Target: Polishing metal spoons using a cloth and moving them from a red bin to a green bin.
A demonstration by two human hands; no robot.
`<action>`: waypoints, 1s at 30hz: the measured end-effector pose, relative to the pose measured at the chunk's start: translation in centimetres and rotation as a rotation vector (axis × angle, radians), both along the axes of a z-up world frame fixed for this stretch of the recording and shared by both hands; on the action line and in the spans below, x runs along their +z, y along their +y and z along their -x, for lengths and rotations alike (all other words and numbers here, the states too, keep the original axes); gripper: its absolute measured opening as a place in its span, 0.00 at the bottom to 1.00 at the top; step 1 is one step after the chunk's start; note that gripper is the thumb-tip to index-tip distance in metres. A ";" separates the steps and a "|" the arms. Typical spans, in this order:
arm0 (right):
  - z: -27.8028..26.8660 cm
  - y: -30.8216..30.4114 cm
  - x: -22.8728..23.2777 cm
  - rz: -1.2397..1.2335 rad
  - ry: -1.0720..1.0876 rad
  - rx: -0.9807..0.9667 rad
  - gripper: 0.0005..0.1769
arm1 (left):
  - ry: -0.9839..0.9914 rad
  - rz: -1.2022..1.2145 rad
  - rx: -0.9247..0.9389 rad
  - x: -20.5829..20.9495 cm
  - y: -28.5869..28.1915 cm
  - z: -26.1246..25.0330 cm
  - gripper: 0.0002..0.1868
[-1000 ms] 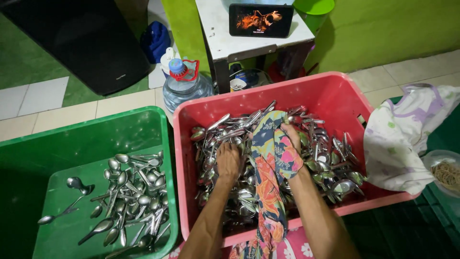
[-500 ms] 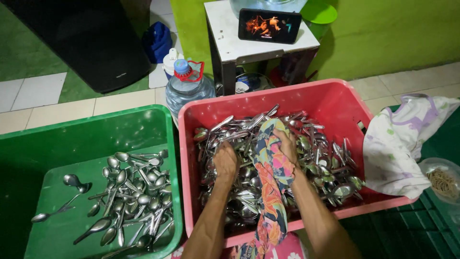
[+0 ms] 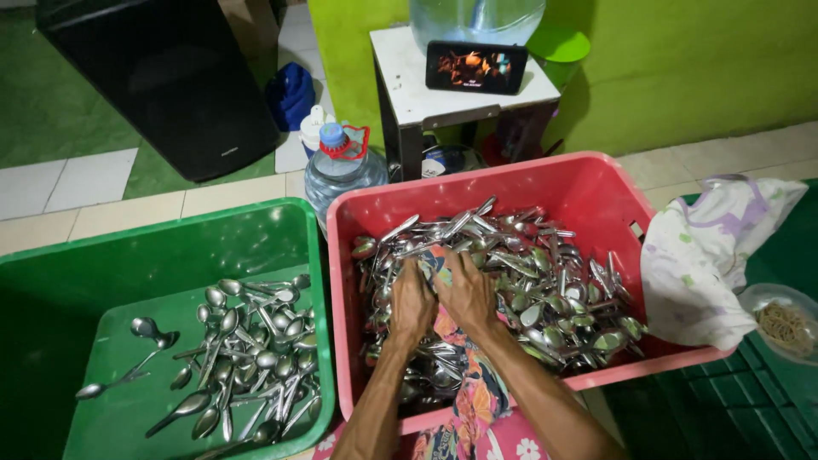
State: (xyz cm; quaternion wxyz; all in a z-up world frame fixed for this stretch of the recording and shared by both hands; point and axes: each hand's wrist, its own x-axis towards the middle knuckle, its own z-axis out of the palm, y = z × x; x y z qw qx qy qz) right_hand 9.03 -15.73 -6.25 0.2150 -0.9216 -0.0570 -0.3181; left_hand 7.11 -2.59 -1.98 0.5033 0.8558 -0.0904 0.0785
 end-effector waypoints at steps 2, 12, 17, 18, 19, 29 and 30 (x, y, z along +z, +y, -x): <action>0.3 -0.6 1.0 -0.054 0.045 -0.028 0.14 | -0.021 -0.036 -0.020 0.2 -0.4 0.6 0.13; 1.2 -0.9 3.8 -0.037 0.214 -0.088 0.26 | 0.022 -0.055 -0.010 0.6 -0.2 0.4 0.16; 0.1 -1.3 1.2 -0.064 0.271 -0.217 0.20 | 0.010 -0.031 0.017 1.0 0.3 1.1 0.14; -0.7 -2.3 0.3 -0.061 0.267 -0.215 0.20 | 0.006 -0.028 0.019 0.4 0.4 0.6 0.14; -1.1 -3.1 -0.8 -0.179 0.287 -0.277 0.20 | 0.020 -0.089 0.037 -0.4 0.6 0.4 0.12; 0.6 -2.0 2.6 -0.732 0.233 -0.204 0.25 | 0.260 0.450 0.273 -5.0 0.8 -2.7 0.17; 0.8 -1.8 2.7 -0.733 0.230 -0.206 0.25 | 0.259 0.450 0.270 -4.4 0.5 -2.8 0.17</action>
